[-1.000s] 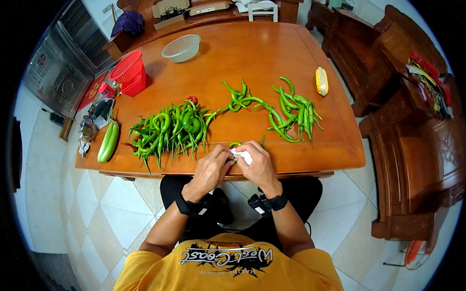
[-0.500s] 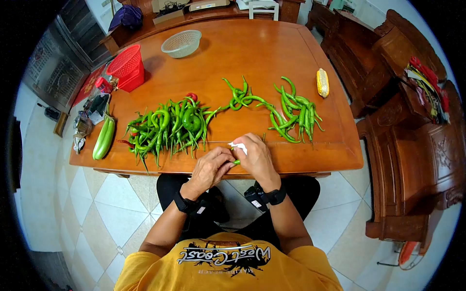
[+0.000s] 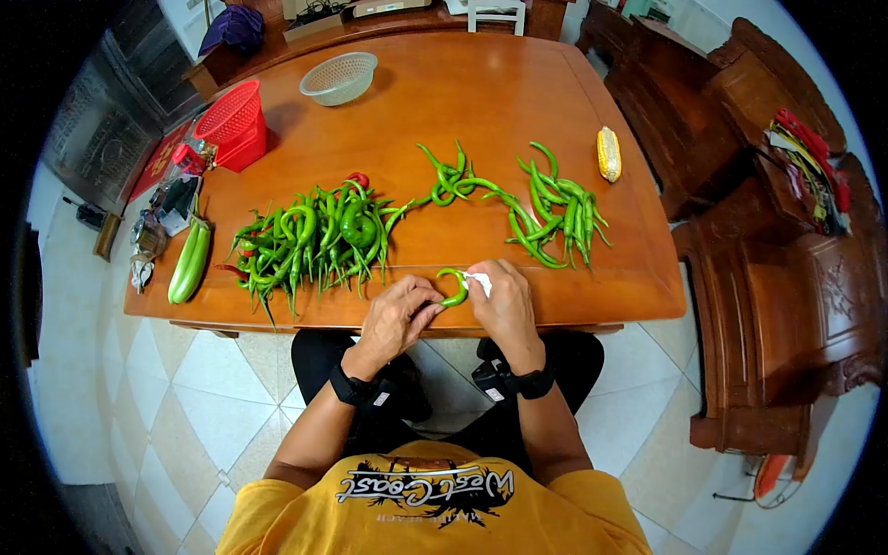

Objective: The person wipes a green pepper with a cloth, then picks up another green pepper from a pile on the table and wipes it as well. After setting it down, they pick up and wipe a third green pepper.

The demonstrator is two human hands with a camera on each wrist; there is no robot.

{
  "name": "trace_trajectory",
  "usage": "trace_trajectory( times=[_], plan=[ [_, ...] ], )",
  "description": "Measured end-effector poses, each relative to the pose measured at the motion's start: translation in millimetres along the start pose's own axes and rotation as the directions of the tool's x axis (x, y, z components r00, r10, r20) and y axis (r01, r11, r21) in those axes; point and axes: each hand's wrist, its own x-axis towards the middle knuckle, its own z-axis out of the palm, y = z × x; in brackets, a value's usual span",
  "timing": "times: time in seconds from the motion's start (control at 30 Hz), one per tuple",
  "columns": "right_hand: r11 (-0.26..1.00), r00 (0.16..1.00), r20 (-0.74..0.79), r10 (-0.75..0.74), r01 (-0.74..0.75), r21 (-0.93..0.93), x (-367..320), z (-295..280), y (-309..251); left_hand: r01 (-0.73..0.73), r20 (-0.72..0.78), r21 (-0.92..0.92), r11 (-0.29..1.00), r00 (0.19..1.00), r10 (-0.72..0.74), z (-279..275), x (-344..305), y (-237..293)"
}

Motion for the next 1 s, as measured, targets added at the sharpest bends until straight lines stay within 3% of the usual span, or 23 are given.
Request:
trace_trajectory(
  times=[0.2, 0.37, 0.43, 0.53, 0.63, 0.87, 1.0],
  plan=[
    [0.996, 0.999, 0.04, -0.016, 0.012, 0.086, -15, -3, -15, 0.003, -0.01, 0.012, 1.0, 1.0, -0.002, -1, 0, 2],
    [0.985, 0.976, 0.21, -0.049, 0.012, 0.173, -25, -2, -27, 0.007, -0.023, 0.01, 1.0, 1.0, -0.006, 0, 0, 0],
    [0.986, 0.979, 0.198, -0.045, 0.011, 0.169, -26, 2, -27, 0.013, -0.021, 0.004, 1.0, 1.0, -0.013, 1, 0, -1],
    [0.995, 0.997, 0.034, -0.077, 0.074, 0.066, -21, 3, -14, 0.08, 0.021, -0.007, 0.997, 0.997, -0.08, -1, 1, 2],
    [0.999, 0.999, -0.028, -0.03, 0.029, -0.032, -13, 0, -4, 0.154, 0.077, 0.014, 0.988, 0.985, -0.155, -3, 4, 6],
    [0.985, 1.0, -0.025, -0.013, 0.017, 0.17, -20, -1, -21, 0.096, -0.036, 0.116, 0.989, 0.995, -0.092, 5, 8, 10],
    [0.968, 0.984, -0.112, -0.138, 0.158, 0.194, -19, 7, -24, 0.252, -0.058, 0.013, 0.968, 0.966, -0.251, 7, 6, 19]
  ],
)
